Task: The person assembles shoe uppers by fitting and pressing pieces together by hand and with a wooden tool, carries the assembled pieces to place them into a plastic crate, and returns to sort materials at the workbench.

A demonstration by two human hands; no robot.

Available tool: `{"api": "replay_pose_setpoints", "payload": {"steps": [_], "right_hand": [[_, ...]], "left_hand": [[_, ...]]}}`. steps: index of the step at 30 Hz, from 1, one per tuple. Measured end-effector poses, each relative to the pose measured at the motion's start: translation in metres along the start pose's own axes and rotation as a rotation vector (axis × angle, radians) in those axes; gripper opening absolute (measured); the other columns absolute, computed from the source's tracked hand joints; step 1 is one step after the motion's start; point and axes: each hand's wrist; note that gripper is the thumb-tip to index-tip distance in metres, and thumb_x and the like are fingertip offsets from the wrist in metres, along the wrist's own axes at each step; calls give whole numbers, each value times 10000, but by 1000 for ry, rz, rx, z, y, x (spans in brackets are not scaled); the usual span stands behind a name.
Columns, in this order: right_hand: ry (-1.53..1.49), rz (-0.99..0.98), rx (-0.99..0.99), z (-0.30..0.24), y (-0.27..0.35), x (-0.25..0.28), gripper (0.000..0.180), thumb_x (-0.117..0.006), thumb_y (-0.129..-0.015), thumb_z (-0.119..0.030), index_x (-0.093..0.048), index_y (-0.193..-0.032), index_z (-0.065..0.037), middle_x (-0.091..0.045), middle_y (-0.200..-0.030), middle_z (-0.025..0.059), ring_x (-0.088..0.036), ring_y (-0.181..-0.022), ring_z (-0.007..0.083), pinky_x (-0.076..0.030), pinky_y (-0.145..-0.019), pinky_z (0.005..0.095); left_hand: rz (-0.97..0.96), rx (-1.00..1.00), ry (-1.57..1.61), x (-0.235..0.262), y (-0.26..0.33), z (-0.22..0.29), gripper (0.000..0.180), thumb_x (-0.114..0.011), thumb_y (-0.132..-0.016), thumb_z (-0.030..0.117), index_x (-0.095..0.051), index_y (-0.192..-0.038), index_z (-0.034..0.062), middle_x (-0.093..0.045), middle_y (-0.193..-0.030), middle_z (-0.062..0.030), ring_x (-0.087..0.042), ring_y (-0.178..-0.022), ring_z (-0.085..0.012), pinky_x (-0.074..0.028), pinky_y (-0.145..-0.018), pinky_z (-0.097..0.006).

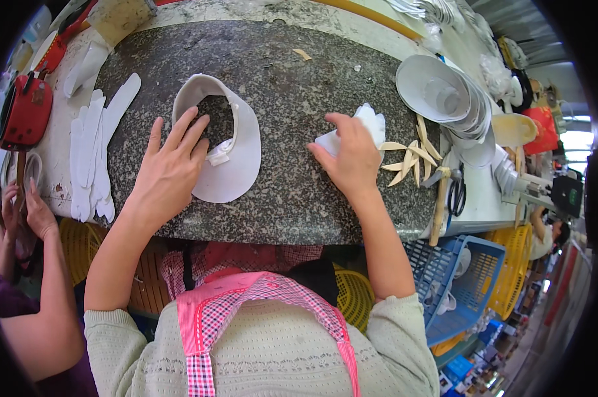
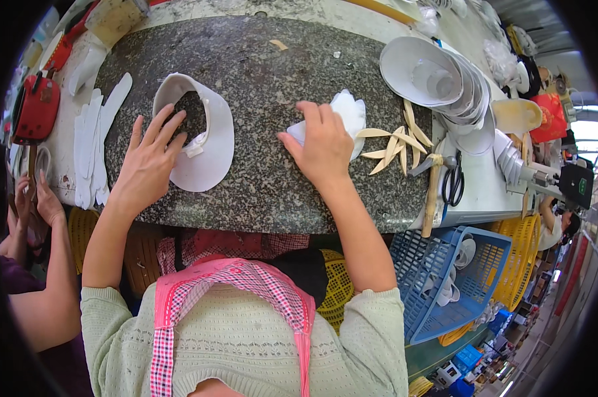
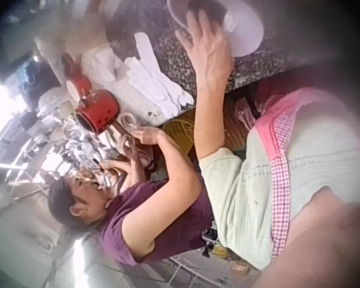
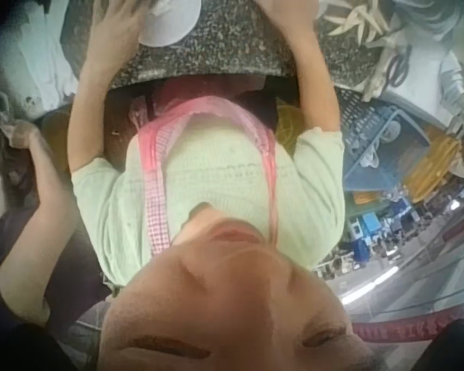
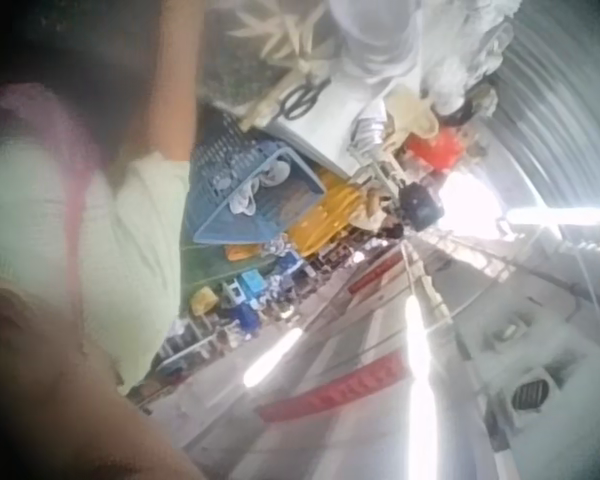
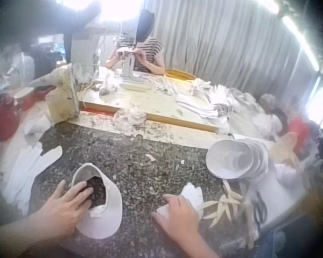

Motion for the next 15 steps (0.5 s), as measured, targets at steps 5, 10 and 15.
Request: {"api": "replay_pose_setpoints", "payload": {"steps": [5, 10, 15], "right_hand": [[78, -127, -252, 15, -4, -5, 164, -607, -722, -223, -559, -718, -66, -582, -638, 83, -569, -575, 269, -438, -551, 367], [-314, -166, -495, 40, 7, 0, 140, -600, -763, -185, -566, -727, -54, -581, -620, 48, -550, -538, 169, -419, -525, 294], [-1032, -88, -549, 50, 15, 6, 137, -563, -844, -116, -540, -740, -30, -549, -665, -11, -496, -615, 46, -394, -567, 191]], "left_hand": [[44, -27, 46, 43, -4, 30, 393, -542, -640, -30, -572, -1030, 5, -457, -1240, -111, -331, -1245, -264, -248, -1018, -484], [293, -289, 621, -2, -54, 81, 328, -528, -659, -28, -566, -985, -27, -574, -1033, -143, -540, -1008, -289, -435, -863, -392], [226, -226, 693, -57, -86, 115, 237, -545, -673, -11, -491, -904, -7, -537, -940, -128, -566, -849, -261, -481, -716, -333]]}}
Point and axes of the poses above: each hand's wrist, its own y-axis away from the middle knuckle, its own x-axis out of the back of the hand, z = x × y
